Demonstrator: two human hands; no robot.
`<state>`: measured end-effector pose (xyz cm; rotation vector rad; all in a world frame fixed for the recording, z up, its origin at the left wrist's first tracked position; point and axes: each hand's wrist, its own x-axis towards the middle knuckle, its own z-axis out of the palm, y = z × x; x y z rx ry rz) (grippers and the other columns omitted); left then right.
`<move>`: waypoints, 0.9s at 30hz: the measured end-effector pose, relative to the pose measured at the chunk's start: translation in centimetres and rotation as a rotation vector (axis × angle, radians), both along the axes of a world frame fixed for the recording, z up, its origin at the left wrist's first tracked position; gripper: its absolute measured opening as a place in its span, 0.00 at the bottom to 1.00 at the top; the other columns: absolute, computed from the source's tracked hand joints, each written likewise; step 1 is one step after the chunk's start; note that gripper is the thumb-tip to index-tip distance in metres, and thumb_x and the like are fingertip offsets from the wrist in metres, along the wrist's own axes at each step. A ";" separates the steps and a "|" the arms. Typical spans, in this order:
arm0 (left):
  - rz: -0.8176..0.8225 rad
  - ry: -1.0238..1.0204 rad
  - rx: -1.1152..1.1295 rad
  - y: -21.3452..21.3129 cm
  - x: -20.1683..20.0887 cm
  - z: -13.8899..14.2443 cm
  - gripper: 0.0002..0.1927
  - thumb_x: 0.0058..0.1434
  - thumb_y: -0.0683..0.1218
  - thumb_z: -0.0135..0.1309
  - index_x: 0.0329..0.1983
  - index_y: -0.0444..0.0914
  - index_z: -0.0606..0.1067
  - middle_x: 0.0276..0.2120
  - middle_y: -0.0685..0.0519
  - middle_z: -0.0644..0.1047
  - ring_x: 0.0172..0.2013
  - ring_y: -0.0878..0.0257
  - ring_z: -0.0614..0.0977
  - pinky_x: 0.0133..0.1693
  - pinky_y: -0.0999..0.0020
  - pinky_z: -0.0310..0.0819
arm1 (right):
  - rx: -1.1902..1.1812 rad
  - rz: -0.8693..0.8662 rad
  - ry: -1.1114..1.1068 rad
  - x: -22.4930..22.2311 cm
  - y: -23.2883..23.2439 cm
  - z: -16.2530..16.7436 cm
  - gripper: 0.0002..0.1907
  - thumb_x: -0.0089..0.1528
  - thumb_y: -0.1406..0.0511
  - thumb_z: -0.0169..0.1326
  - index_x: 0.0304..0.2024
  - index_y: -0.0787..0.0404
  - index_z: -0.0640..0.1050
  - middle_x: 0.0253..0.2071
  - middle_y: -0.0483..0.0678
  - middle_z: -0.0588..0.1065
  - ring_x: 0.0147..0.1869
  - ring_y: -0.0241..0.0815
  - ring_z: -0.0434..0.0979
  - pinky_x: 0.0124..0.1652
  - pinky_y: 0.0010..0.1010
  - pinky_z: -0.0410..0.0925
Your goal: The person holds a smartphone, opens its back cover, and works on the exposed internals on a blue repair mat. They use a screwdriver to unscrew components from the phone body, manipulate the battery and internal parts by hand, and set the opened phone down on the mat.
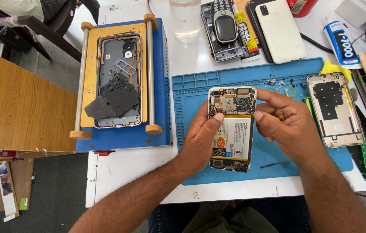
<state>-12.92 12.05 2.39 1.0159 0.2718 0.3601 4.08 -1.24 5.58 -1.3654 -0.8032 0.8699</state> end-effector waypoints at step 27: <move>-0.113 -0.082 -0.064 0.2 -0.3 -0.9 0.34 0.75 0.61 0.35 0.76 0.36 0.55 0.58 0.42 0.72 0.62 0.55 0.75 0.62 0.52 0.75 | 0.019 -0.042 0.002 0.3 -0.2 0.1 0.26 0.65 0.72 0.50 0.67 0.69 0.73 0.31 0.45 0.76 0.24 0.27 0.64 0.24 0.19 0.61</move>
